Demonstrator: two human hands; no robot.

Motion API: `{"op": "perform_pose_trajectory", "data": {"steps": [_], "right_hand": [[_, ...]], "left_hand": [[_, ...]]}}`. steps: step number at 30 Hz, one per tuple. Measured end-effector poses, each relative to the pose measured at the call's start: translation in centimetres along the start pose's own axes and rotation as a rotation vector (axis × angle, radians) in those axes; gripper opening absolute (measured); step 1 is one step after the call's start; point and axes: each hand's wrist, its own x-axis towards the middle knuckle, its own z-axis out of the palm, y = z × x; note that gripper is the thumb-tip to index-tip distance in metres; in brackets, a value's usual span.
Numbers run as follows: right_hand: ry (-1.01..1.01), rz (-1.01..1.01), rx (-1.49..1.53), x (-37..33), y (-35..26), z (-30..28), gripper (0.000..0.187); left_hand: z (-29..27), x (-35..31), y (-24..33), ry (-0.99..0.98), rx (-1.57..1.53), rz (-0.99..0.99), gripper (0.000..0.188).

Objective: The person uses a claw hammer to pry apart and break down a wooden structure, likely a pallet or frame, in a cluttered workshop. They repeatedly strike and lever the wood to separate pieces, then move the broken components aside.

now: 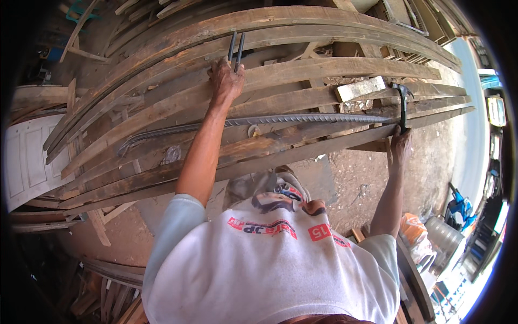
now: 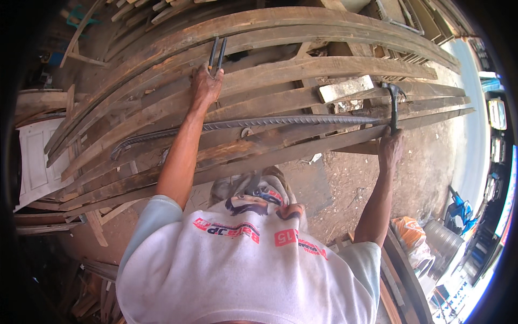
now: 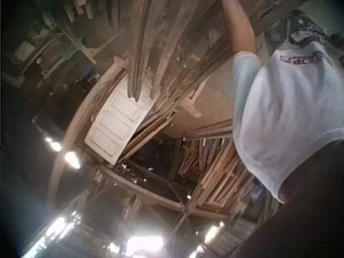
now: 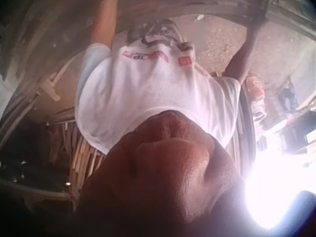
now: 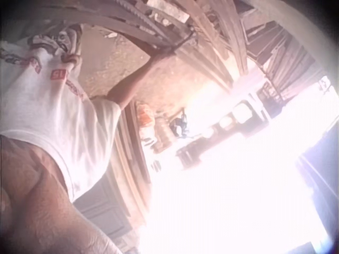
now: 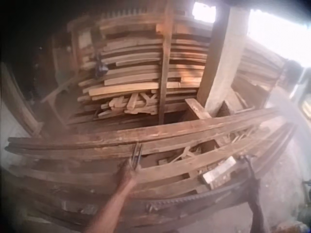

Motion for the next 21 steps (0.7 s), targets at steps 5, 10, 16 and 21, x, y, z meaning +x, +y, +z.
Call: {"op": "perform_pose_trajectory", "data": {"steps": [5, 10, 16, 21], "right_hand": [[-0.054, 0.046, 0.016, 0.2, 0.1, 0.0, 0.041], [-0.041, 0.099, -0.013, 0.1, 1.1, 0.6, 0.041], [-0.055, 0.139, 0.006, -0.2, -0.4, -0.1, 0.043], [-0.054, 0.104, 0.013, -0.2, 0.0, -0.4, 0.047]], "left_hand": [[-1.2, -1.1, -0.2, 0.101, -0.041, 0.097, 0.062], [-7.1, -9.1, -1.9, -0.4, -0.007, 0.31, 0.058], [-5.7, -10.1, -6.5, -0.353, 0.185, 0.651, 0.052], [-4.8, -8.7, -8.3, -0.431, 0.253, 0.78, 0.051]]}}
